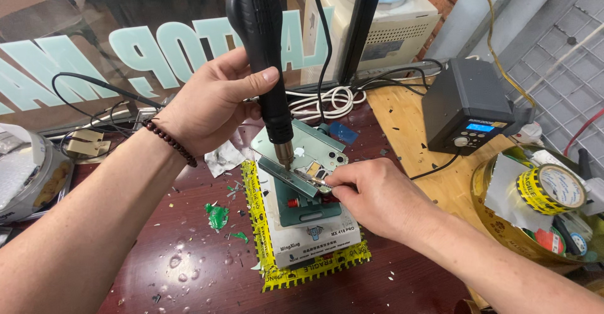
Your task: The person heats the back of a smartphone clamped in a repair fixture using a hot air gun, then pries along the edge of the back cover with a thin metal tool, working around the phone's perimeter to separate the back glass from the frame.
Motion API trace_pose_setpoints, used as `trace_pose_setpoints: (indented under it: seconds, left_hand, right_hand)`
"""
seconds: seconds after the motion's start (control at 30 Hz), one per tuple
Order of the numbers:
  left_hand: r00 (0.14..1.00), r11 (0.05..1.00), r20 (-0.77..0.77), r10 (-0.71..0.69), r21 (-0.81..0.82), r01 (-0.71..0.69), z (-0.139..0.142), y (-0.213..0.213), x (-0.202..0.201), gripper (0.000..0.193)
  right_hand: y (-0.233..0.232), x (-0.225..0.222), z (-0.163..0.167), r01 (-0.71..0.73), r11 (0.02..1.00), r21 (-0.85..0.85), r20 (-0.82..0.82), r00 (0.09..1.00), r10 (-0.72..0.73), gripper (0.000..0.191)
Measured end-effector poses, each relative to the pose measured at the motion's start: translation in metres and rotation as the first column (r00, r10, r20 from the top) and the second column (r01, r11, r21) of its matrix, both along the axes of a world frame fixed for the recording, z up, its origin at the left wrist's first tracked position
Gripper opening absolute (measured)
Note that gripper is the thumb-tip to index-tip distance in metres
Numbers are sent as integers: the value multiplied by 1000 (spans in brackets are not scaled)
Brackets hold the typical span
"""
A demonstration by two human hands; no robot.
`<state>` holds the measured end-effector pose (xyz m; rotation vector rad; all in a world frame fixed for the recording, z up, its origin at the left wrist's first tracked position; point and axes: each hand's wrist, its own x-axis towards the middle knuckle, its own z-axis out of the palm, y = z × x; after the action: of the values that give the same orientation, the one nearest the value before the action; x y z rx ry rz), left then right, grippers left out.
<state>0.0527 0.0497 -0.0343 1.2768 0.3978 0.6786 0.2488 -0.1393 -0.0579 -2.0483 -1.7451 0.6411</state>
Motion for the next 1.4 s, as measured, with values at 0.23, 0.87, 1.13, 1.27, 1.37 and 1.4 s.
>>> trace_pose_setpoints:
  seconds: [0.23,0.87,1.13,1.27,1.37,1.4]
  left_hand:
    - [1000,1000,-10,-2,-4,2,-1,-2,2,25]
    - [971,987,-185,153,-14,-159,4,-1,-73,23]
    - [968,993,-242,62,-81,-84,0,-7,-80,27]
    - [949,988,-306,79,-100,-114,-4,-9,-86,29]
    - [954,990,-294,59,-105,-94,-10,-12,-94,22]
    - [951,985,-302,72,-129,-116,-12,-13,-96,22]
  right_hand:
    - [-8,1,-15,-28,989,147,-83,996,41,20]
    - [-4,-18,-9,143,973,-183,-395,895,-206,19]
    - [-16,-15,-14,241,951,-193,-588,747,-309,21]
    - [-26,-3,-27,469,874,-130,-568,687,-453,23]
    - [-36,4,-43,537,833,-135,-594,629,-502,25]
    - [-38,4,-50,552,820,-154,-626,588,-513,26]
